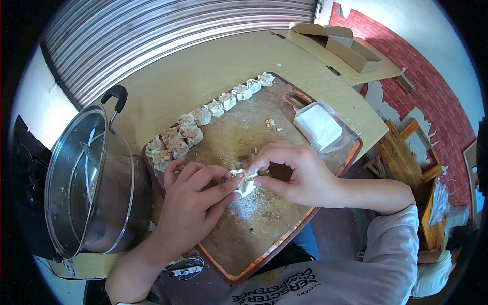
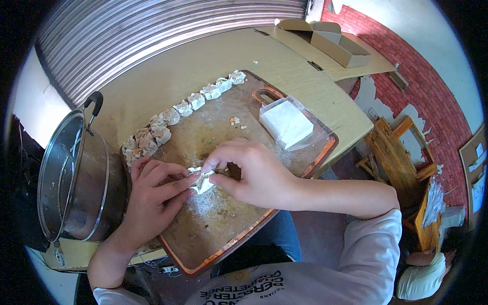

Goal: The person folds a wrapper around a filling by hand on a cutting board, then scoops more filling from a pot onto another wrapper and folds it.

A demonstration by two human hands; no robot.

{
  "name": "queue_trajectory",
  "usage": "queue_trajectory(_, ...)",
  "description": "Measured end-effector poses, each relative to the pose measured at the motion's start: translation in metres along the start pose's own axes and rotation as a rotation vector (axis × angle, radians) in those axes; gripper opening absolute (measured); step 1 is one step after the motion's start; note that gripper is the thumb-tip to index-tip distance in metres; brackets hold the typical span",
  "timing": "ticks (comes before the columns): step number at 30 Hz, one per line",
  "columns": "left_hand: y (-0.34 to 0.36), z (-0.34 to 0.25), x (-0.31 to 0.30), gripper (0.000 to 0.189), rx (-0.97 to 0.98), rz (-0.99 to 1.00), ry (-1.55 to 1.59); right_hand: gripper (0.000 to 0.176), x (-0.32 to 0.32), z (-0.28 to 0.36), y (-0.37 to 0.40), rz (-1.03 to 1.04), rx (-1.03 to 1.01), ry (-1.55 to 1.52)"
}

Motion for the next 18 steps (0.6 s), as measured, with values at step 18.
queue_trajectory(18, 0.0010, -0.0013, -0.0095, 0.035, -0.232, -0.050, 0.077, 0.039, -0.0064, 0.0033, 0.0016, 0.108, -0.045, -0.013)
Point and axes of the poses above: each hand's wrist, its own y-axis away from the middle knuckle, its own x-axis out of the palm, z = x × y, the point moved 1 cm from there along -y, towards the middle knuckle, and after that the axes turned 12 degrees about x, right-handed, at the moved point
